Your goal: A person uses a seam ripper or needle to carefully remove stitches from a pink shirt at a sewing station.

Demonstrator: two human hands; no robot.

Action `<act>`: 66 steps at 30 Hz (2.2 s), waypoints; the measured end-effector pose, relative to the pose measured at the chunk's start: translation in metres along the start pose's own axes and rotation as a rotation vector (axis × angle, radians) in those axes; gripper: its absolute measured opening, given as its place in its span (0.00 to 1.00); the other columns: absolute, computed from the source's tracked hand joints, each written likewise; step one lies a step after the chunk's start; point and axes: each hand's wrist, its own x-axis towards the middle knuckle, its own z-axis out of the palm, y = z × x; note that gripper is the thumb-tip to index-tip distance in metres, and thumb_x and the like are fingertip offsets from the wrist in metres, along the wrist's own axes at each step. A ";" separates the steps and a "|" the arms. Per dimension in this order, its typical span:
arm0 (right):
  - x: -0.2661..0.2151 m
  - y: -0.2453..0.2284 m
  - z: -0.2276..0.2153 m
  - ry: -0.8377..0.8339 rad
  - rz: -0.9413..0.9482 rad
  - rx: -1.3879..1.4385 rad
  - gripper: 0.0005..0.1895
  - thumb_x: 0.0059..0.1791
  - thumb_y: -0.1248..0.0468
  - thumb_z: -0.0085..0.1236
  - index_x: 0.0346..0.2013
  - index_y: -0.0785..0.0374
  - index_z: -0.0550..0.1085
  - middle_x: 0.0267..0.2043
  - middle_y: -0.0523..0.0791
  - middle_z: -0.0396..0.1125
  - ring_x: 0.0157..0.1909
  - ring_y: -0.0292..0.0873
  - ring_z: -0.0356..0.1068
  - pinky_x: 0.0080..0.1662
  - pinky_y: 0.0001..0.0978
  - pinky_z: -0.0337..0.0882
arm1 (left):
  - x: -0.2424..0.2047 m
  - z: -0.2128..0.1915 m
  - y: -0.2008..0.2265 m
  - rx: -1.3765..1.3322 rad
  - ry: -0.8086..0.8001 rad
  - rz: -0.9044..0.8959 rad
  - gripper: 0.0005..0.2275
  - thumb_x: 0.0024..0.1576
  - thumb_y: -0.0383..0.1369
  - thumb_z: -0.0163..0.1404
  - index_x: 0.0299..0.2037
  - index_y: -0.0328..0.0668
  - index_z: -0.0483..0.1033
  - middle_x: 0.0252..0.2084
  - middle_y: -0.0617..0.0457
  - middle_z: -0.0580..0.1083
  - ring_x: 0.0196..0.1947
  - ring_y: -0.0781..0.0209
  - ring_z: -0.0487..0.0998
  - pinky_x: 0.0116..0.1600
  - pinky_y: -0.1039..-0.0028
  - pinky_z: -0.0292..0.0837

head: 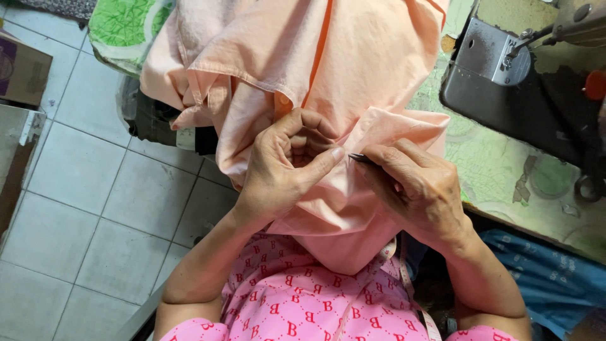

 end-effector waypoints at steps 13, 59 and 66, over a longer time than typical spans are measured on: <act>-0.004 0.000 0.015 0.092 0.069 0.152 0.03 0.52 0.67 0.64 0.39 0.63 0.80 0.26 0.45 0.63 0.20 0.42 0.64 0.27 0.29 0.68 | -0.005 0.008 0.003 0.021 -0.019 0.055 0.07 0.57 0.25 0.59 0.43 0.39 0.76 0.29 0.50 0.77 0.28 0.71 0.77 0.34 0.80 0.77; -0.009 0.021 -0.014 -0.041 0.042 0.252 0.01 0.56 0.72 0.48 0.42 0.65 0.66 0.35 0.47 0.69 0.33 0.42 0.70 0.38 0.30 0.71 | -0.016 0.022 0.012 0.392 -0.123 0.339 0.07 0.61 0.25 0.55 0.45 0.41 0.71 0.33 0.53 0.73 0.31 0.63 0.77 0.39 0.76 0.77; -0.003 0.069 -0.079 0.201 0.058 -0.325 0.07 0.68 0.82 0.54 0.49 0.74 0.67 0.44 0.55 0.67 0.40 0.49 0.72 0.47 0.39 0.70 | -0.024 -0.005 0.033 0.562 -0.128 0.377 0.07 0.59 0.22 0.55 0.44 0.44 0.74 0.40 0.58 0.79 0.37 0.66 0.80 0.46 0.77 0.75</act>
